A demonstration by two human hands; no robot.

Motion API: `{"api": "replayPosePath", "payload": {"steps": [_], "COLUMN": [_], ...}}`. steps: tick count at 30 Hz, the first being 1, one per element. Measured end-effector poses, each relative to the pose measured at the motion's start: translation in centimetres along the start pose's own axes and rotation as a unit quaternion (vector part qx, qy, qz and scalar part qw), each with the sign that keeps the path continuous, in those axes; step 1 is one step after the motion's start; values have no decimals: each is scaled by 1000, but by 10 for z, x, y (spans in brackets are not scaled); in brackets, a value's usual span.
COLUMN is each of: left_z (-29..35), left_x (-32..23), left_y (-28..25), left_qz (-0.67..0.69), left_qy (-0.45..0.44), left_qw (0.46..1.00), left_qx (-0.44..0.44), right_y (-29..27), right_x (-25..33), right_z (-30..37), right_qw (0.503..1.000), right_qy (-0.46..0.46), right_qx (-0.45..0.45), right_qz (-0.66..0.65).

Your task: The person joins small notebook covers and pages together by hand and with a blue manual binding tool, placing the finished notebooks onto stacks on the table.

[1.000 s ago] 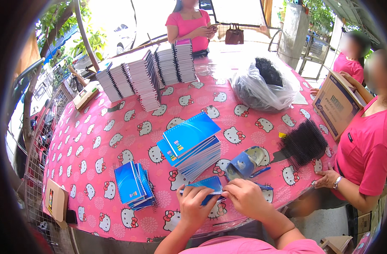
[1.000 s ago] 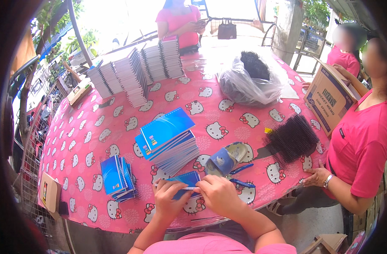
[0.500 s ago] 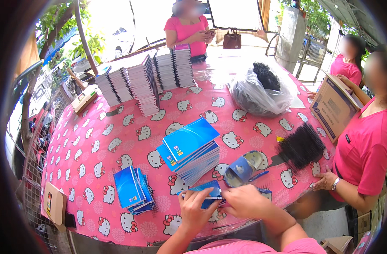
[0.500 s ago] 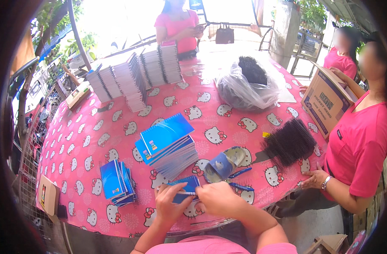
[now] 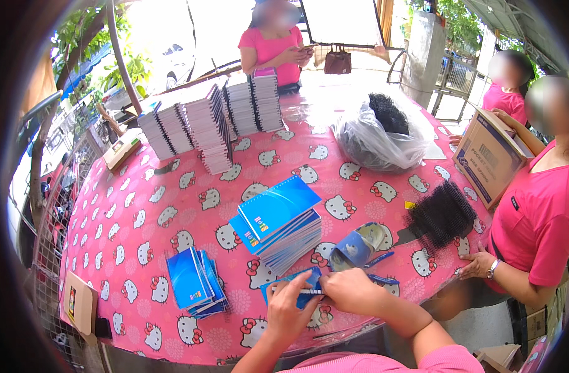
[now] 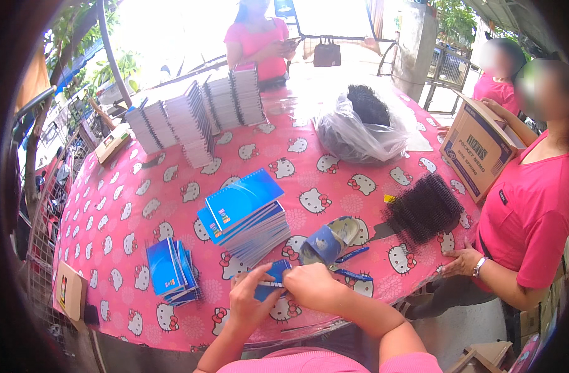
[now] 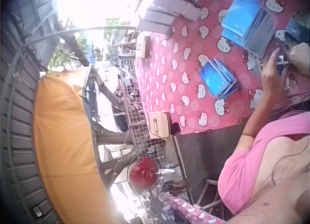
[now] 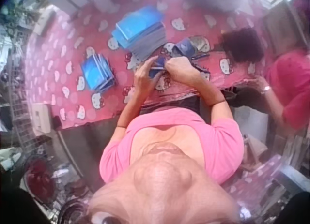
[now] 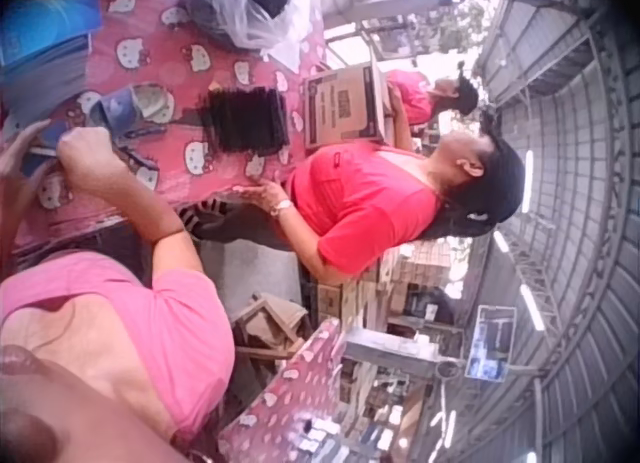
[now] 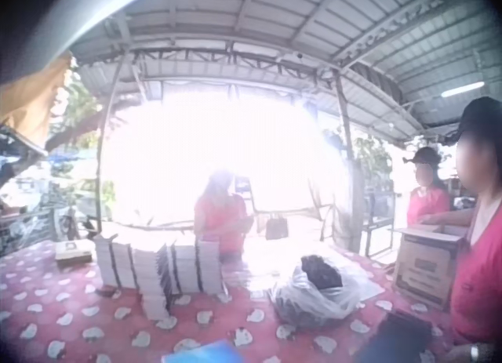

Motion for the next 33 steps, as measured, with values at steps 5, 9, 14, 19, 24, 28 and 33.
{"api": "replayPosePath", "payload": {"steps": [5, 9, 14, 19, 24, 28, 33], "left_z": [5, 18, 30, 24, 31, 30, 39], "left_x": [7, 18, 71, 81, 92, 96, 97], "left_y": [-15, -30, 6, 7, 13, 22, 26], "left_qz": [21, 68, 317, 454, 478, 494, 462], "left_qy": [2, -1, -80, -51, -93, -78, -76], "left_qw": [998, 989, 939, 881, 867, 863, 880], "left_qx": [-61, -128, -111, -122, -111, -79, -75], "right_y": [26, -4, 17, -2, -7, 13, 18], "right_x": [-10, 11, -2, 17, 14, -4, 3], "right_z": [-33, -20, -41, -25, -27, -43, -38], "right_qw": [990, 999, 996, 999, 1000, 998, 999], "right_qy": [22, -20, 1, -41, -26, -10, -3], "right_qx": [137, 25, 88, 8, 1, 47, 46], "right_qz": [34, 37, 32, 11, 14, 41, 3]}}
Point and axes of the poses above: each hand's wrist, its own z-axis away from the middle knuckle, its own y-axis out of the palm, x = y × z, the point moved 10 cm from there along -z, towards the middle knuckle, and after that the axes turned 15 degrees about x, right-handed, at the moved point
